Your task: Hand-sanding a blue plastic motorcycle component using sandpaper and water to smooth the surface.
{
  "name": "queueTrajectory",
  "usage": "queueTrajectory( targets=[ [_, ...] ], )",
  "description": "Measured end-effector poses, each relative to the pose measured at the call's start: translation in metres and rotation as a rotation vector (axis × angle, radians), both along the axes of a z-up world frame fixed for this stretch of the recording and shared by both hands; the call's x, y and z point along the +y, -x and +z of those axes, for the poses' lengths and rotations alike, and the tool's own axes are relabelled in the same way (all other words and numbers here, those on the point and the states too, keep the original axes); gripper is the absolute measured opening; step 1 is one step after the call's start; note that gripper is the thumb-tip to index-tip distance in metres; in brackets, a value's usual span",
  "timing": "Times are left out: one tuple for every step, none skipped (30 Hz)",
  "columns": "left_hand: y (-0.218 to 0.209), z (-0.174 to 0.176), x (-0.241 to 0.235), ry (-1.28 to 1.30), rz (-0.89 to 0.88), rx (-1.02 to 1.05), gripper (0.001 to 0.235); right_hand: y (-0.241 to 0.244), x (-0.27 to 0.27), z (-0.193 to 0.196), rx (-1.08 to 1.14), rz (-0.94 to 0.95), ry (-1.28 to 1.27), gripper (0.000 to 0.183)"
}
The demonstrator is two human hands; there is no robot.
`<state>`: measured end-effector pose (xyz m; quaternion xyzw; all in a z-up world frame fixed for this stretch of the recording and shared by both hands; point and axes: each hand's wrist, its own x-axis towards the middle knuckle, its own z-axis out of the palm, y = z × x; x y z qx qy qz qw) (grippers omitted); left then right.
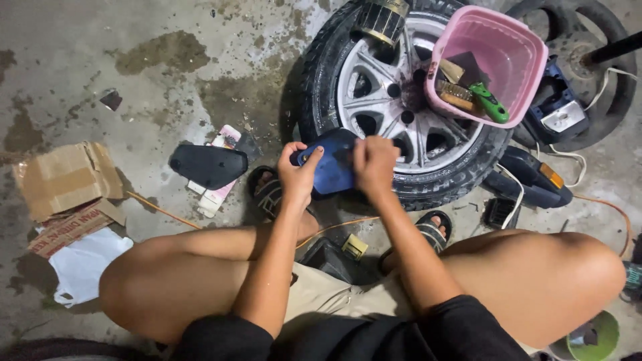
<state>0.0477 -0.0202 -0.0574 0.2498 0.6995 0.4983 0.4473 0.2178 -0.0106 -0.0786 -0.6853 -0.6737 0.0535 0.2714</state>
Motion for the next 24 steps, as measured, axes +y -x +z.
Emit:
queueTrajectory(
  targets=[
    [0.0, 0.003, 0.001, -0.006, -0.004, 0.004, 0.031, -0.012, 0.007, -0.008, 0.004, -0.004, -0.006, 0.03],
    [0.001, 0.006, 0.002, 0.006, -0.009, 0.001, 0.03, -0.024, 0.013, -0.016, -0.046, -0.098, 0.01, 0.034],
    [0.0, 0.008, -0.001, 0.026, -0.01, -0.005, 0.028, -0.038, 0.015, -0.024, -0.099, -0.19, 0.035, 0.038],
    [0.004, 0.009, -0.002, 0.03, -0.011, -0.004, 0.028, -0.028, 0.009, -0.016, -0.098, -0.191, 0.038, 0.038],
    [0.003, 0.008, 0.001, 0.0, -0.009, -0.04, 0.028, -0.023, 0.006, -0.007, -0.024, -0.148, 0.055, 0.04],
    [0.003, 0.009, 0.004, -0.03, -0.007, -0.077, 0.028, -0.018, 0.003, 0.002, 0.049, -0.106, 0.071, 0.042],
    [0.005, 0.014, 0.006, -0.035, -0.007, -0.076, 0.028, -0.019, 0.005, 0.001, 0.051, -0.106, 0.066, 0.042],
    [0.008, 0.019, 0.007, -0.068, -0.004, -0.11, 0.028, -0.021, 0.006, 0.0, 0.185, -0.129, 0.05, 0.039],
    [0.012, 0.025, 0.009, -0.103, -0.002, -0.139, 0.029, -0.02, 0.008, -0.001, 0.324, -0.152, 0.033, 0.036],
    [0.015, 0.027, 0.014, -0.109, -0.004, -0.134, 0.029, -0.028, 0.016, 0.001, 0.33, -0.152, 0.027, 0.036],
    [0.016, 0.028, 0.015, -0.144, 0.034, -0.178, 0.03, -0.038, 0.019, 0.003, 0.473, -0.224, 0.006, 0.044],
    [0.017, 0.03, 0.016, -0.178, 0.071, -0.222, 0.031, -0.048, 0.023, 0.005, 0.616, -0.296, -0.015, 0.053],
    [0.017, 0.035, 0.016, -0.19, 0.07, -0.225, 0.031, -0.045, 0.019, 0.018, 0.615, -0.292, -0.027, 0.053],
    [0.017, 0.041, 0.015, -0.195, 0.1, -0.28, 0.031, -0.041, 0.014, 0.031, 0.699, -0.337, -0.01, 0.053],
    [0.017, 0.047, 0.017, -0.205, 0.129, -0.336, 0.031, -0.039, 0.012, 0.044, 0.784, -0.377, 0.002, 0.053],
    [0.013, 0.061, 0.021, -0.222, 0.127, -0.341, 0.031, -0.046, 0.018, 0.032, 0.784, -0.369, -0.014, 0.053],
    [0.01, 0.075, 0.019, -0.217, 0.164, -0.377, 0.031, -0.052, 0.018, 0.018, 0.816, -0.411, -0.015, 0.052],
    [0.007, 0.088, 0.016, -0.212, 0.2, -0.413, 0.031, -0.057, 0.018, 0.004, 0.849, -0.452, -0.015, 0.052],
    [0.007, 0.09, 0.016, -0.219, 0.201, -0.411, 0.031, -0.057, 0.019, 0.0, 0.852, -0.446, -0.02, 0.052],
    [0.007, 0.092, 0.016, -0.218, 0.214, -0.416, 0.031, -0.057, 0.02, -0.005, 0.873, -0.456, -0.024, 0.051],
    [0.006, 0.093, 0.016, -0.214, 0.224, -0.422, 0.032, -0.058, 0.019, -0.009, 0.891, -0.469, -0.028, 0.051],
    [0.007, 0.098, 0.016, -0.218, 0.223, -0.422, 0.032, -0.039, 0.016, 0.026, 0.893, -0.467, -0.032, 0.051],
    [0.005, 0.103, 0.015, -0.206, 0.227, -0.429, 0.032, -0.021, 0.011, 0.062, 0.922, -0.486, -0.002, 0.052],
    [0.004, 0.107, 0.014, -0.194, 0.23, -0.435, 0.032, -0.004, 0.006, 0.097, 0.951, -0.505, 0.028, 0.053]
  ],
)
